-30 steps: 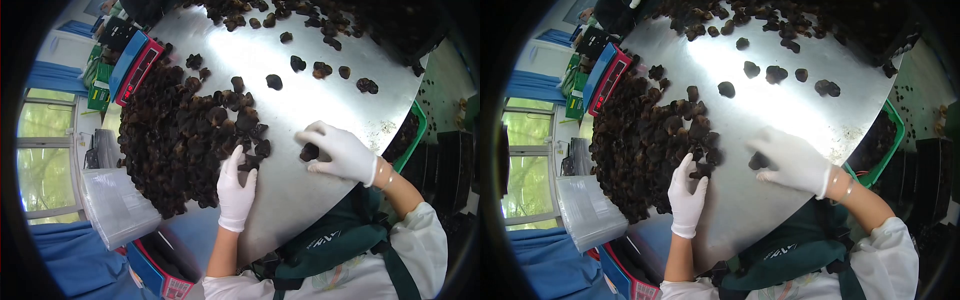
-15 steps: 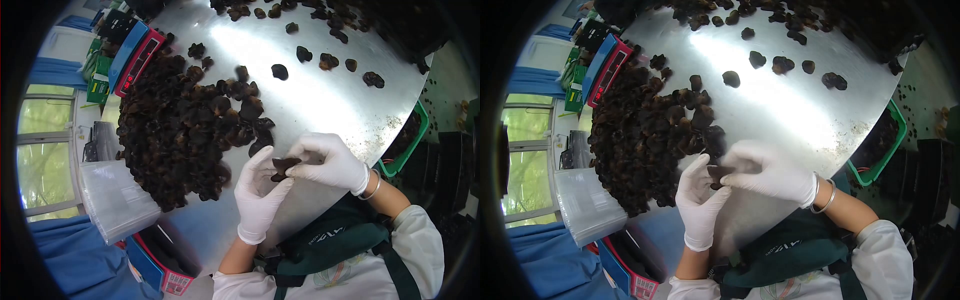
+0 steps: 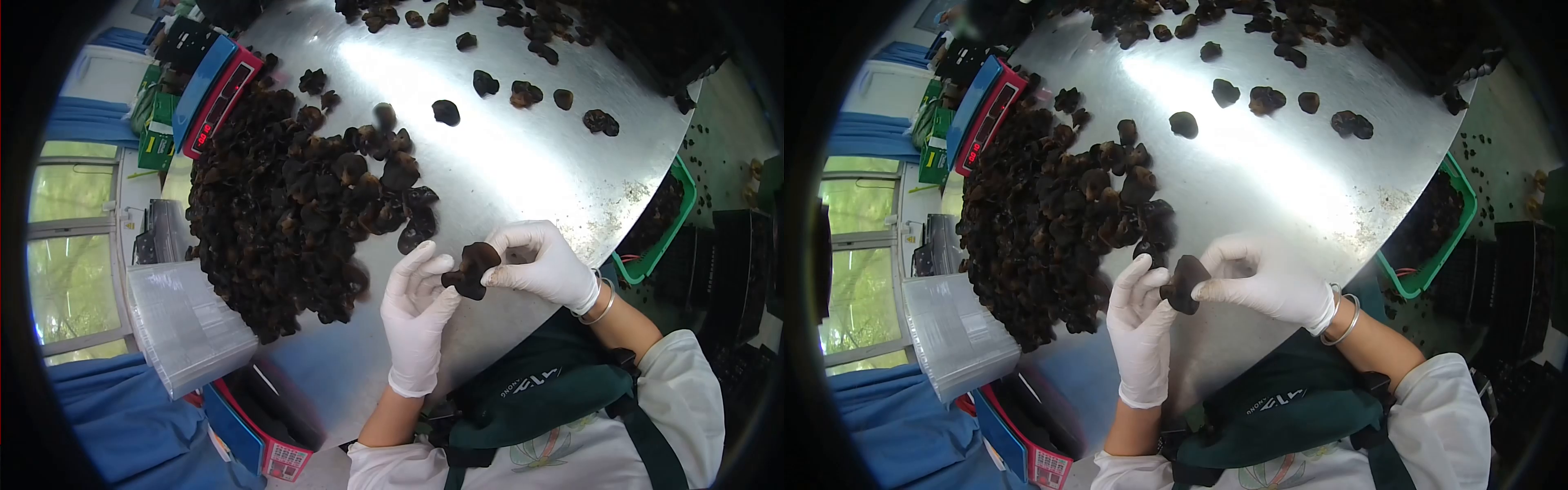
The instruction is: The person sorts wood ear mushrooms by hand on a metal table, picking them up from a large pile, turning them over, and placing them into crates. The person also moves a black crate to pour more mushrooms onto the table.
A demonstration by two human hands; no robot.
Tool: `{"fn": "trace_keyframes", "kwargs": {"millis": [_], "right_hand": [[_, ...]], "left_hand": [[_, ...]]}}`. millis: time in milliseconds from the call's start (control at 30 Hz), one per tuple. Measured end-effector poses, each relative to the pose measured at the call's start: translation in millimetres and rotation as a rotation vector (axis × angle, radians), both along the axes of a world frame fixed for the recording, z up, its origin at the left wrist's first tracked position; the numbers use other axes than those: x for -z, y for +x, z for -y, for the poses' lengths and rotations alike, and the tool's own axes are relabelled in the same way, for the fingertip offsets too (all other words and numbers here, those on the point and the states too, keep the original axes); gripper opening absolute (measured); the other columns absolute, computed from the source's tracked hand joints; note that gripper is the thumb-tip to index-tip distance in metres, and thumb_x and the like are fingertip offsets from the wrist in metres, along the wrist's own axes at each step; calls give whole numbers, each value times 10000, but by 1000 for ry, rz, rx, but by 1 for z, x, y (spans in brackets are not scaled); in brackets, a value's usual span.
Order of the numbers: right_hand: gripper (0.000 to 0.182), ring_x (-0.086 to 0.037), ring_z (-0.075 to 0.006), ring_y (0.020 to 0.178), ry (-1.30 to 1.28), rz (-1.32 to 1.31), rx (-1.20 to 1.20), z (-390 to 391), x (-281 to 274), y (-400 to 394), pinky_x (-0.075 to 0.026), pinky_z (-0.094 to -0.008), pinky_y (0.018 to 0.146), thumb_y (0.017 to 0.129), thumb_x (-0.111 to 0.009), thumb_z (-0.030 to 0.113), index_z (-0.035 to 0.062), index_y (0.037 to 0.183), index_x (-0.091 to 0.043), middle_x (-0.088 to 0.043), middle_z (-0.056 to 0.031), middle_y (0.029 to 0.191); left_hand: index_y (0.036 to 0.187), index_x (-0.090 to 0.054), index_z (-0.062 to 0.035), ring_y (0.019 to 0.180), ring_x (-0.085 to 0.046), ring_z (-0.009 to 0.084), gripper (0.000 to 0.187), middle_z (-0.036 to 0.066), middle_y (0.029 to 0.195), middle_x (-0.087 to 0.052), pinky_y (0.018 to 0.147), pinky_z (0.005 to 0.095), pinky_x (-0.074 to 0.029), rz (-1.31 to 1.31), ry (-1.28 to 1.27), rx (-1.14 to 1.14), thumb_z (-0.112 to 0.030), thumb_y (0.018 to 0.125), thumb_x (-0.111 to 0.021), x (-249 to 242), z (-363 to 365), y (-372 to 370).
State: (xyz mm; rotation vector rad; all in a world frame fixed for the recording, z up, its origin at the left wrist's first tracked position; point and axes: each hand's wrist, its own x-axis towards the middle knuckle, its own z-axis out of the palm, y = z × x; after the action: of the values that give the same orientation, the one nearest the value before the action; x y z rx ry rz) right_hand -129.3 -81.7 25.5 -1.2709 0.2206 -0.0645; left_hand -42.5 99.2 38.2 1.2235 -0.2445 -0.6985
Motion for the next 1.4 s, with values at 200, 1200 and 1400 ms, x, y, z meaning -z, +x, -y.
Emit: {"fn": "trace_keyframes", "kwargs": {"millis": [200,1200,1400], "right_hand": [[133,-555,-56,844,88,-133,10,-2,0,-2,-445,-239,770,899,-747,165,47,896,-686,-623,20,851],[398,-578,-331,1160,-1472,303,166,69,40,94,-454,-425,1010,875,-593,107,72,1271,-599,-600,-149,1252],[203,-606,-214,1062,-540,161,103,91,7,66,-468,-346,969,917,-606,100,50,1100,-678,-681,-111,1087]], "left_hand": [[1402,-473,3,1077,-603,157,607,95,1206,-617,931,285,-506,-1,10,-10,89,844,-696,1,4,-3],[1459,-395,44,1390,-376,411,598,255,1503,-379,1163,465,-294,1355,637,179,-39,902,-593,26,85,77],[1382,-507,35,1352,-441,372,523,206,1450,-476,1139,443,-340,1335,716,145,26,868,-599,17,60,92]]}}
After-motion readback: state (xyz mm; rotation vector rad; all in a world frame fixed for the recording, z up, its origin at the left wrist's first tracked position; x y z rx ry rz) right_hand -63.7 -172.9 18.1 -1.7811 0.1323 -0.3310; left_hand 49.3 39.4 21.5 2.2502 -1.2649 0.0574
